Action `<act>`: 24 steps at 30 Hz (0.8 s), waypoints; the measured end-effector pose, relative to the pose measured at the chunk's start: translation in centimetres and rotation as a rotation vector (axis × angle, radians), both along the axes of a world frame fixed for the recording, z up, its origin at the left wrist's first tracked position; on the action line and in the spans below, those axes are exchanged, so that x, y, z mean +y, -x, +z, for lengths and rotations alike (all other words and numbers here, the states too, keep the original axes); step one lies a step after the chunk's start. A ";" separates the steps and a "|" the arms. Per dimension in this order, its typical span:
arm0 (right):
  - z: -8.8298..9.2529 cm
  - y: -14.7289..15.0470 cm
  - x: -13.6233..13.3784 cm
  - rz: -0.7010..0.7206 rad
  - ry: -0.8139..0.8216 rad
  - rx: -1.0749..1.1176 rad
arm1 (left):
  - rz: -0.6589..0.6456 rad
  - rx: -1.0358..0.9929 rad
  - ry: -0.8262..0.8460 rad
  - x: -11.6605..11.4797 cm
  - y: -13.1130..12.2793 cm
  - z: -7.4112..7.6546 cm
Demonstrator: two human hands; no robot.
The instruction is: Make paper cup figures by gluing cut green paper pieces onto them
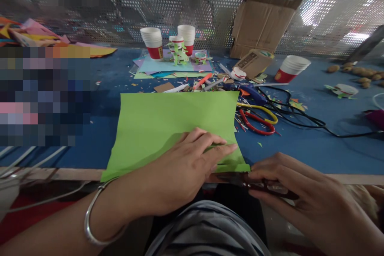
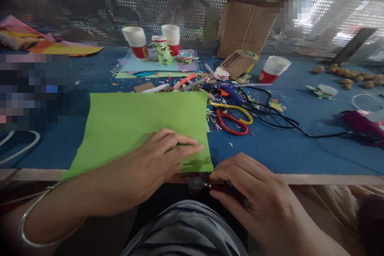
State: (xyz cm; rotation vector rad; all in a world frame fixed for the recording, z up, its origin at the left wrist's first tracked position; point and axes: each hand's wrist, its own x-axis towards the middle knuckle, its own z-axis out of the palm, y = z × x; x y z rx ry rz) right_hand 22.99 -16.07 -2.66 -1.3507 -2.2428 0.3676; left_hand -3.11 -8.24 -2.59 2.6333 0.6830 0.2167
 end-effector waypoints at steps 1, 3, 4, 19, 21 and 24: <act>0.0 0.1 0.0 0.007 -0.007 -0.004 | -0.003 0.003 0.001 0.0 0.0 0.0; 0.1 0.3 0.1 0.019 -0.037 -0.007 | -0.005 0.003 -0.009 0.0 0.0 0.0; 0.0 0.4 0.1 0.022 -0.056 -0.008 | -0.004 0.001 -0.015 0.0 0.0 0.0; -1.0 -0.7 -1.6 0.002 -0.059 -0.121 | -0.002 -0.009 -0.070 -0.2 -0.2 -0.4; -1.2 -0.8 -1.6 0.019 -0.073 -0.138 | -0.007 -0.019 -0.073 -0.2 0.0 -0.2; -1.5 -1.2 -1.5 0.042 -0.078 -0.175 | -0.011 -0.041 -0.026 -0.2 0.7 0.1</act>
